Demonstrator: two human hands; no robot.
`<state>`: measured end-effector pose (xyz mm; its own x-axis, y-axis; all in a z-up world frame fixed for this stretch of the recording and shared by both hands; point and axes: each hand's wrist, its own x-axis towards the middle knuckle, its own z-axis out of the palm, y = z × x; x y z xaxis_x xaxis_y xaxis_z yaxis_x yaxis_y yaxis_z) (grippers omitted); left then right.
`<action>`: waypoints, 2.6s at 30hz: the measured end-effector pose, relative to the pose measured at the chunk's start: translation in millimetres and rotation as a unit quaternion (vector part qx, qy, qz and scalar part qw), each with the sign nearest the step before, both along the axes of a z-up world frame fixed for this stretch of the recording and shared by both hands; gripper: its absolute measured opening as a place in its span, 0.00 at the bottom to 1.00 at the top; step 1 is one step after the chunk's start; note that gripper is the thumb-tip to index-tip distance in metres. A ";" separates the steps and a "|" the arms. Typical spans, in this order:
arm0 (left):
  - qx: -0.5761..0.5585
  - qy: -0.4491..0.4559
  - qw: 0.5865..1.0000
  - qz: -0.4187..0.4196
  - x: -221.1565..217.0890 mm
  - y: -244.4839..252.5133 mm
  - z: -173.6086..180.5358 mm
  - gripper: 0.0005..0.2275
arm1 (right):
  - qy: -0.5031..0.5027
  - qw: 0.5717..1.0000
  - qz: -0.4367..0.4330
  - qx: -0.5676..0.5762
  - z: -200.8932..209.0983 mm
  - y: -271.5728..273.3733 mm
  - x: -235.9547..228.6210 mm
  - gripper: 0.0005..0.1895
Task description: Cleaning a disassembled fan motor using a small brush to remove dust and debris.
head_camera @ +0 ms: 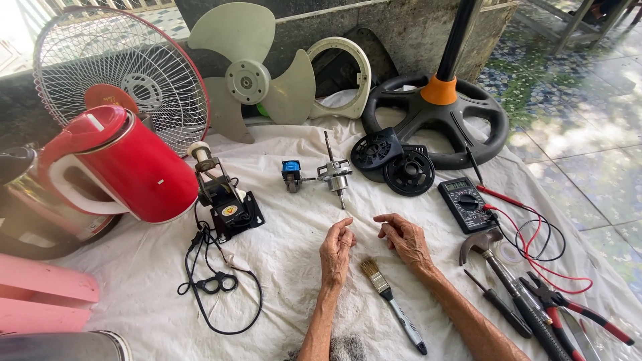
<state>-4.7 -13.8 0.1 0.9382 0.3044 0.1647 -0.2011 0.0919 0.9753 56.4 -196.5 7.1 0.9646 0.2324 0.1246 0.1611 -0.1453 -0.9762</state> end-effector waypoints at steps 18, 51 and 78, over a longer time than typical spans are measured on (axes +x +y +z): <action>0.011 -0.015 1.000 0.005 3.6 0.7 -9.0 0.12 | -0.010 1.000 -0.006 0.004 -4.1 0.3 0.0 0.11; 0.038 0.076 0.996 0.023 0.7 0.9 8.1 0.16 | -0.010 0.997 -0.022 -0.080 8.7 3.8 -4.0 0.13; -0.034 -0.030 0.977 0.206 6.4 13.0 -14.2 0.17 | -0.005 1.000 0.005 0.001 -6.3 -0.8 2.6 0.12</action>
<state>1.6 -0.8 -14.1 0.7225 0.6669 0.1820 -0.2917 0.0555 0.9549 58.9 -197.3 0.7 0.9609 0.2421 0.1344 0.1722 -0.1426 -0.9747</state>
